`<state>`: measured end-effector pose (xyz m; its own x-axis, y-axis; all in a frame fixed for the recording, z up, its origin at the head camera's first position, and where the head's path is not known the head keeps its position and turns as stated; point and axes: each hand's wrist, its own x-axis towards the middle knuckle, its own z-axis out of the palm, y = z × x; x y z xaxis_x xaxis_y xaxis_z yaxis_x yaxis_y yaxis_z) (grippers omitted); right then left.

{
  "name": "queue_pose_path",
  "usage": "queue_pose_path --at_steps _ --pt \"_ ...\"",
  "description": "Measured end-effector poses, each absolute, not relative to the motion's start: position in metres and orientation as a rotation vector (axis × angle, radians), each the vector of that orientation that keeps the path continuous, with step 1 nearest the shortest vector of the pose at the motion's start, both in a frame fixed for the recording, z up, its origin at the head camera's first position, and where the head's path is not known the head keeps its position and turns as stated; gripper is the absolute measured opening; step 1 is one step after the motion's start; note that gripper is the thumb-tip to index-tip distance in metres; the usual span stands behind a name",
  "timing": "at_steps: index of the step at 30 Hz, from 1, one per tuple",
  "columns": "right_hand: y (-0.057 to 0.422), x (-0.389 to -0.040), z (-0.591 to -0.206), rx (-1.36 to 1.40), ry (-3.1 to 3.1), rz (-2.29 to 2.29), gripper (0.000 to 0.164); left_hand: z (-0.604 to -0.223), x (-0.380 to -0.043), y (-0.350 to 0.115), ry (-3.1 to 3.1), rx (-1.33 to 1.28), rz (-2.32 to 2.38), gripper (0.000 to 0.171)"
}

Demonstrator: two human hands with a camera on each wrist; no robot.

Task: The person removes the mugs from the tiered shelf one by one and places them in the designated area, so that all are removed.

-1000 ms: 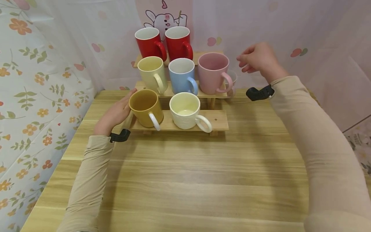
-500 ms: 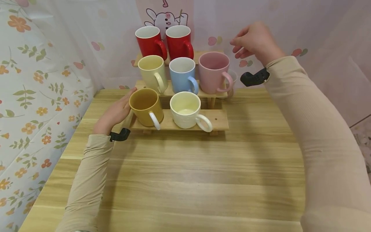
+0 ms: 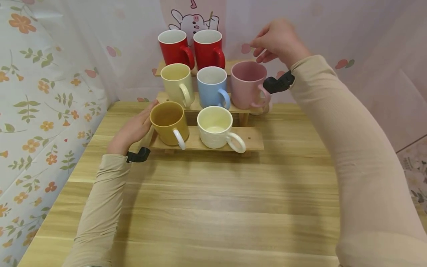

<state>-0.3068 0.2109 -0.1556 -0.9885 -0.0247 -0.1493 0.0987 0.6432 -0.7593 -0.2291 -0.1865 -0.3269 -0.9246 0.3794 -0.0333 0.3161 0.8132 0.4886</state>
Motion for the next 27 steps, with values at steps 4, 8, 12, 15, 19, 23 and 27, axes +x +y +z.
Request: queue_pose_path --at_steps 4,8,12,15,19,23,27 --pt "0.201 -0.311 -0.154 0.049 2.716 -1.251 0.022 -0.328 -0.231 -0.187 2.864 0.567 0.74 0.053" --pt "0.191 -0.314 -0.152 0.033 2.718 -1.248 0.026 -0.329 -0.231 -0.188 2.86 0.576 0.738 0.053" --pt "0.182 -0.318 -0.151 0.011 2.709 -1.239 0.024 -0.33 -0.231 -0.188 2.861 0.571 0.742 0.053" --pt "0.175 -0.321 -0.15 0.01 2.705 -1.219 0.02 -0.331 -0.231 -0.188 2.861 0.565 0.753 0.053" --pt "0.168 -0.324 -0.151 0.006 2.712 -1.16 0.02 -0.331 -0.23 -0.188 2.862 0.559 0.761 0.053" --pt "0.161 -0.325 -0.152 -0.003 2.711 -1.108 0.024 -0.331 -0.231 -0.188 2.865 0.554 0.752 0.053" --pt "0.155 -0.327 -0.154 -0.019 2.717 -1.049 0.034 -0.331 -0.232 -0.189 2.864 0.56 0.742 0.053"
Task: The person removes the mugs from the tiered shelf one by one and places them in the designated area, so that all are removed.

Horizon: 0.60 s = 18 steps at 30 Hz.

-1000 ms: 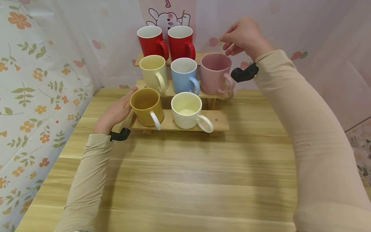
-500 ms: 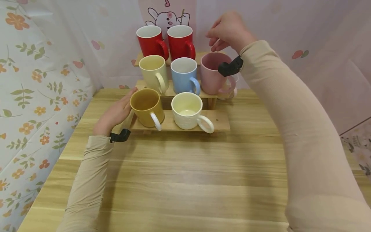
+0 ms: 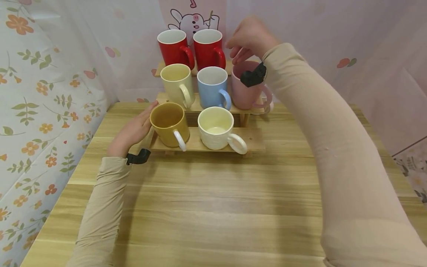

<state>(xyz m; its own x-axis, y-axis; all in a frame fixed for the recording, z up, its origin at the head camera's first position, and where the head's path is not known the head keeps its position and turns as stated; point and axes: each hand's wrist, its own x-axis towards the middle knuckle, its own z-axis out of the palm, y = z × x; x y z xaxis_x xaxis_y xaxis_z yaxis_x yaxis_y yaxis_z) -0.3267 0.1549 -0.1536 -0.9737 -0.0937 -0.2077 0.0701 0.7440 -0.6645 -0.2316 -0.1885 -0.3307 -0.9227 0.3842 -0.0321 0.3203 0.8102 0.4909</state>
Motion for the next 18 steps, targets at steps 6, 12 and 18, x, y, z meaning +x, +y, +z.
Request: queue_pose_path --at_steps 6,12,18 --pt "0.146 -0.329 -0.157 -0.068 2.724 -0.915 0.043 -0.331 -0.229 -0.187 2.868 0.547 0.748 0.052" --pt "0.137 -0.334 -0.158 -0.11 2.721 -0.784 0.047 -0.329 -0.228 -0.185 2.868 0.543 0.756 0.052" --pt "0.128 -0.338 -0.162 -0.061 2.685 -0.753 0.048 -0.329 -0.227 -0.184 2.864 0.53 0.748 0.053"
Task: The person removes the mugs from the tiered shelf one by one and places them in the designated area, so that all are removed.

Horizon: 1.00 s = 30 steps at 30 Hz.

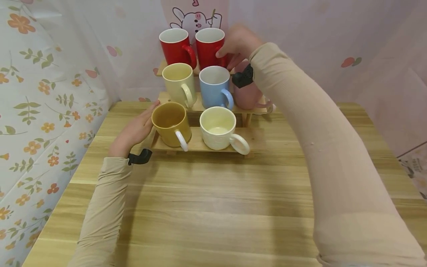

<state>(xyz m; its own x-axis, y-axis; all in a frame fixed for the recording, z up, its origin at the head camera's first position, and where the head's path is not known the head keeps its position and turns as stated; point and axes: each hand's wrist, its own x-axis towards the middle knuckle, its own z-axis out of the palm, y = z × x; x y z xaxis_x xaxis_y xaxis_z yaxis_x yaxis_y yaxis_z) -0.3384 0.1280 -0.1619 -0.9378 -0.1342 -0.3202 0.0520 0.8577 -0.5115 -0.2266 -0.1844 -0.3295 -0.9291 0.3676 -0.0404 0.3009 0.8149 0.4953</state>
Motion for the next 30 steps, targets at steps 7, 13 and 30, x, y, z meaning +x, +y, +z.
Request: queue_pose_path --at_steps 7,13,30 --pt "0.122 -0.338 -0.166 -0.014 2.737 -0.764 0.049 -0.329 -0.226 -0.185 2.873 0.529 0.763 0.052" --pt "0.121 -0.336 -0.171 0.03 2.761 -0.815 0.048 -0.329 -0.228 -0.185 2.873 0.525 0.755 0.053" --pt "0.137 -0.333 -0.165 0.065 2.746 -0.989 0.045 -0.332 -0.233 -0.183 2.863 0.539 0.749 0.052"
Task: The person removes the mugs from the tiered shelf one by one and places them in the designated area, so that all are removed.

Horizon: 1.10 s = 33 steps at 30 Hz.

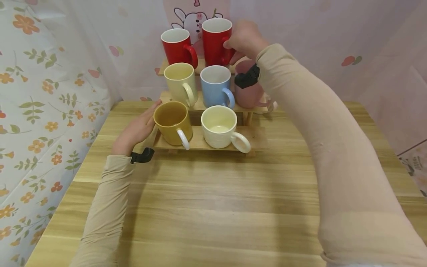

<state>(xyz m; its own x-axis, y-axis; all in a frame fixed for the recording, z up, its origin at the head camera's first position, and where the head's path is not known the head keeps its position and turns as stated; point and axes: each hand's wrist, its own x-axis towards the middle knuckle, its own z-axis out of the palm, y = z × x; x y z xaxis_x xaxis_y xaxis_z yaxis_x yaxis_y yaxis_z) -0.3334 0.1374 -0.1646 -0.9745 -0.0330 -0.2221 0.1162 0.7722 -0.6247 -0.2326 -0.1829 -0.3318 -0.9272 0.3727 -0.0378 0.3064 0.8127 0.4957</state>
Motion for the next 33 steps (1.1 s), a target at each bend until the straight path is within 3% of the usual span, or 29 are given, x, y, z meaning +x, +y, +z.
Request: queue_pose_path --at_steps 6,18,33 --pt "0.15 -0.334 -0.159 0.071 2.762 -1.002 0.035 -0.334 -0.234 -0.18 2.863 0.542 0.738 0.051" --pt "0.176 -0.33 -0.153 0.086 2.832 -0.956 0.051 -0.333 -0.236 -0.18 2.852 0.554 0.779 0.051" --pt "0.216 -0.317 -0.154 0.169 2.863 -1.017 0.041 -0.333 -0.24 -0.19 2.858 0.541 0.762 0.051"
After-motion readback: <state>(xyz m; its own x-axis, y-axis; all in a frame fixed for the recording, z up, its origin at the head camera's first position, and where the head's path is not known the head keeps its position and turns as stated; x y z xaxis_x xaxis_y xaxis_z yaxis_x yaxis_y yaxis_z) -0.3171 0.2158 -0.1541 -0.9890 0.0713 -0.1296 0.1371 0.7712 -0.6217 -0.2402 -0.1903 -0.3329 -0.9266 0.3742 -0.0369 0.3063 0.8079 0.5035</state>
